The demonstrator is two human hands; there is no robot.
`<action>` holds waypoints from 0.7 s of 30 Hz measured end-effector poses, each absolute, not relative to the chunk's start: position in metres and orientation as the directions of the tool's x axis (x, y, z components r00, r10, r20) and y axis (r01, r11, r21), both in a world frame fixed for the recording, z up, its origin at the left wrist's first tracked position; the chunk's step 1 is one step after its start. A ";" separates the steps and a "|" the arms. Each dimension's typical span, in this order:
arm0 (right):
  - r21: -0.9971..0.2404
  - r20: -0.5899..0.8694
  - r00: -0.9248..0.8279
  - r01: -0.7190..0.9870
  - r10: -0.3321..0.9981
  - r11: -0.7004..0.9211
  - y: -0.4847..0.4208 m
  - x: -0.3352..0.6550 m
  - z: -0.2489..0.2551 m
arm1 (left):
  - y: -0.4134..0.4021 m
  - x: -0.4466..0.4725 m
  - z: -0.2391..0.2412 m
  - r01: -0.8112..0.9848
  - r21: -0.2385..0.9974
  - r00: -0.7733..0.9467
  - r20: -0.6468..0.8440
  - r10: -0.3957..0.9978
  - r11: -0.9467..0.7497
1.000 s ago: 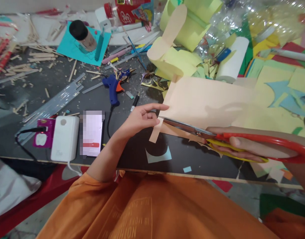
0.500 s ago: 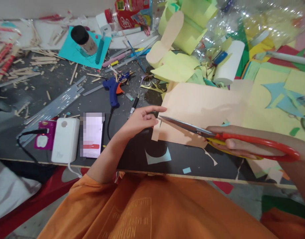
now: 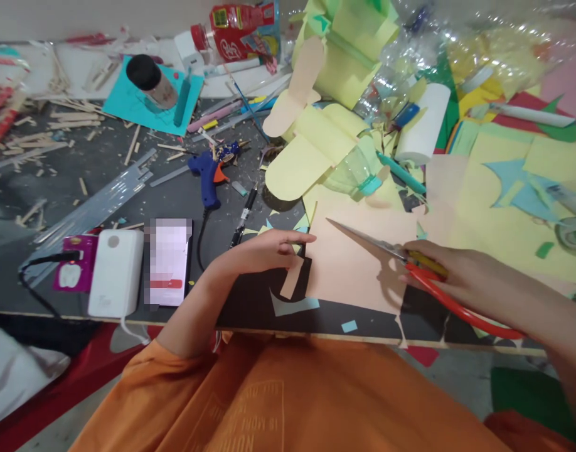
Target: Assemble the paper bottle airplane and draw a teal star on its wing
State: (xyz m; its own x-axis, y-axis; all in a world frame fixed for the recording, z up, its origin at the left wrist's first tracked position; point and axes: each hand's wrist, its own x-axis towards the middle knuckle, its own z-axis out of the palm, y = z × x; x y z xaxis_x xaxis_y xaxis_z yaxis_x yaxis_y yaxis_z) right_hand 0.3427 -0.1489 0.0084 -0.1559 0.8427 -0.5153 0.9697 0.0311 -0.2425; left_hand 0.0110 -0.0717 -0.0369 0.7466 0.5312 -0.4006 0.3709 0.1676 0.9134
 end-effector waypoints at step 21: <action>-0.104 -0.188 -0.208 0.976 0.960 0.191 -0.143 0.346 -0.018 | -0.073 0.020 -0.042 0.301 0.914 0.575 -0.402 0.713 0.272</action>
State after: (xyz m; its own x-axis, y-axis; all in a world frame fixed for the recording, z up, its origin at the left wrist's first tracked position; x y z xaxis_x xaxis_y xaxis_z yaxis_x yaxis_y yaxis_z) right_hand 0.3462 -0.1429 -0.0184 -0.2082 0.9598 -0.1885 0.9760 0.1913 -0.1037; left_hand 0.0198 -0.0730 -0.0423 0.5746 0.7130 -0.4017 0.3013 0.2721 0.9139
